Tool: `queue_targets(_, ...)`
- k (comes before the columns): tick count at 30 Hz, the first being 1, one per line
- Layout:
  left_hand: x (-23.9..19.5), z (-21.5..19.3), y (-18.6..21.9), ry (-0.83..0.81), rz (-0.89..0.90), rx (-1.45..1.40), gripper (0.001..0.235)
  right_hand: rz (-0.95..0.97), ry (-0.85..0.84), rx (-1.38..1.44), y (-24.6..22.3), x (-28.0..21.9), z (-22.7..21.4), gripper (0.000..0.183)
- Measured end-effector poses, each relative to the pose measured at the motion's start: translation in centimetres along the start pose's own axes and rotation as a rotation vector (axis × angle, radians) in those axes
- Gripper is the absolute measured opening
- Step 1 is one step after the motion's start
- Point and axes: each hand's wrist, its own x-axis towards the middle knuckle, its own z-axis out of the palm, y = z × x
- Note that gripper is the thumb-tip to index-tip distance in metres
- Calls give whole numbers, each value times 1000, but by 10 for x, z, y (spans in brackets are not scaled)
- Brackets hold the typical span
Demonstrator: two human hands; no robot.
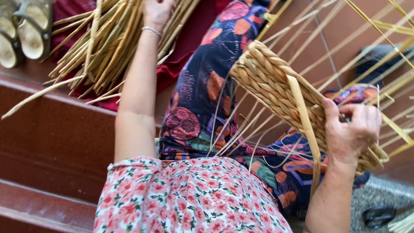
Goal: The person weaves a basket by hand, interlacing thin bamboo strips through a pre-formed frame. They repeatedly pull and tighten the strips to build up the basket's side walls.
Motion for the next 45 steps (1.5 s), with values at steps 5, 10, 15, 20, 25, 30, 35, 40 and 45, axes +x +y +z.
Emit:
queue_targets(5, -26, 12, -57, 0, 19, 728, 11, 35, -56, 38, 6, -5, 3, 38)
queue_targets(10, -35, 34, -59, 143, 26, 1070, 35, 63, -72, 42, 5, -7, 2, 38)
queue_targets(15, -35, 30, -40, 132, 118, 1323, 22, 49, -60, 26, 1, -5, 1, 39)
queue_targets(20, -51, -7, -19, -87, -107, 1034, 24, 59, -60, 31, 0, -4, 0, 38)
queue_targets(25, -83, -71, 3, 59, -71, 538, 13, 68, -56, 37, 0, -5, 2, 39)
queue_targets(30, -85, -72, 1, 220, -240, -111, 22, 42, -50, 25, 1, -6, 4, 38)
queue_targets(35, -78, -21, -31, 100, -75, 650, 16, 56, -63, 21, 0, -5, 3, 42)
queue_targets(40, -60, 11, -54, 82, -37, 1201, 12, 53, -66, 29, -1, -4, 2, 42)
queue_targets(45, -58, -5, -58, -8, -171, 964, 22, 66, -56, 31, -1, -4, 2, 40)
